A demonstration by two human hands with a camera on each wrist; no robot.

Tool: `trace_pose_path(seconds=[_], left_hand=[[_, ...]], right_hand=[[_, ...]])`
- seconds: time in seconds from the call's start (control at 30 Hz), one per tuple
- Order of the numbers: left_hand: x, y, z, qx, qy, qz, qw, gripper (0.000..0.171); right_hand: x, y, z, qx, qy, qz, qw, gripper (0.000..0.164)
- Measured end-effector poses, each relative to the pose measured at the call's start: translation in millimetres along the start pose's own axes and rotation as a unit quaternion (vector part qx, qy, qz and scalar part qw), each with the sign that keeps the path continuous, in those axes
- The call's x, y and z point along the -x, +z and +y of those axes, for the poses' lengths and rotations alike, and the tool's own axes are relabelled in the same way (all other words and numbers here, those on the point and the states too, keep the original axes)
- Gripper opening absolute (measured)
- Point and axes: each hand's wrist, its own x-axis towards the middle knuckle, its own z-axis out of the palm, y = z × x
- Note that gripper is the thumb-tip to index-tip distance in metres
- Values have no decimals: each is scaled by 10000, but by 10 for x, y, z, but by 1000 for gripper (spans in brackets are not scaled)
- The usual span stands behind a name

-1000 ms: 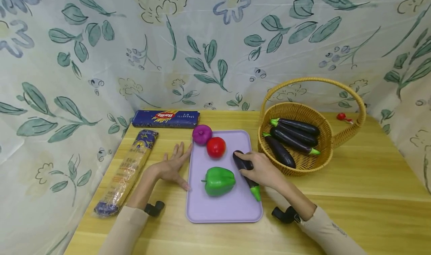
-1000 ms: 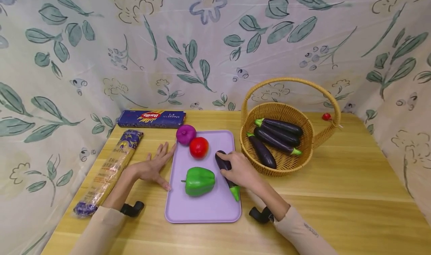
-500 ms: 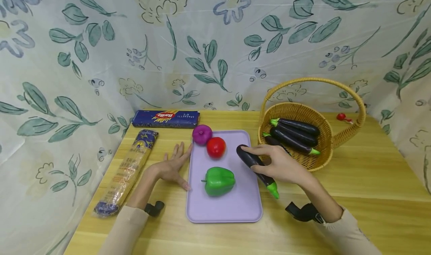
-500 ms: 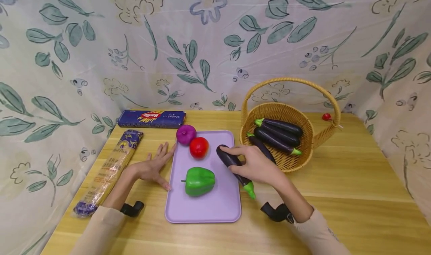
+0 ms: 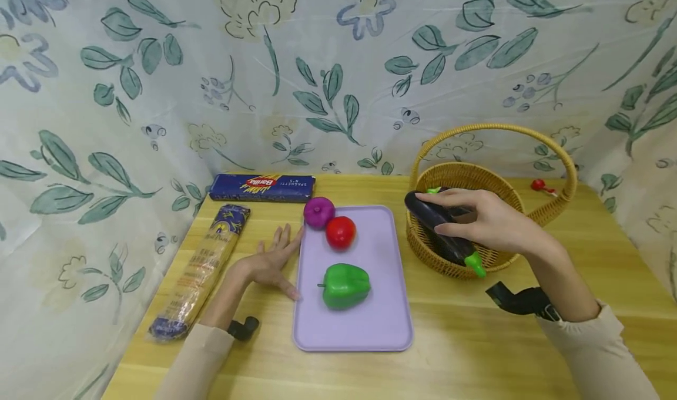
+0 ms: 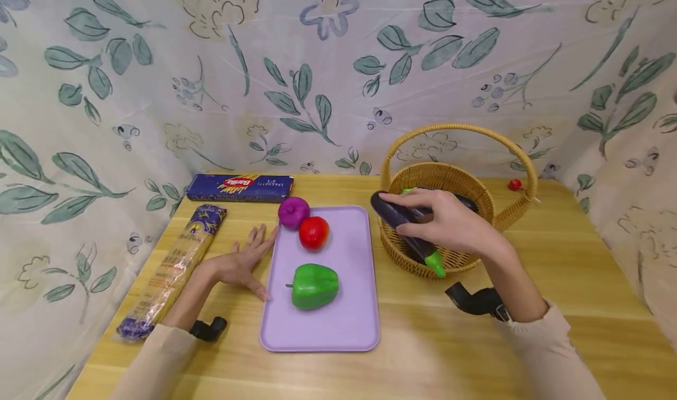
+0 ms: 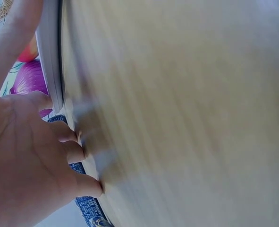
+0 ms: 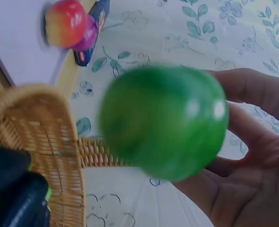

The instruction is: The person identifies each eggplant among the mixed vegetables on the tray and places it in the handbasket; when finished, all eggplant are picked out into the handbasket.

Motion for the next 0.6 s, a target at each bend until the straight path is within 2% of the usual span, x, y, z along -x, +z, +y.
trace_pose_path(seconds=[0.2,0.47,0.6], left_hand=[[-15,26,14,-30,-77,9,10000,149],[-13,13,12,-55,-67,40,10000,149],[-17,15,-3,-41,-34,53,10000,149]], right_hand=[[-58,-228,138,47,-127,-267,9996,55],[-264,-403,447,-84,215,-676,9974,56],[-392,-445,603,-87,269,-745,9968,56]])
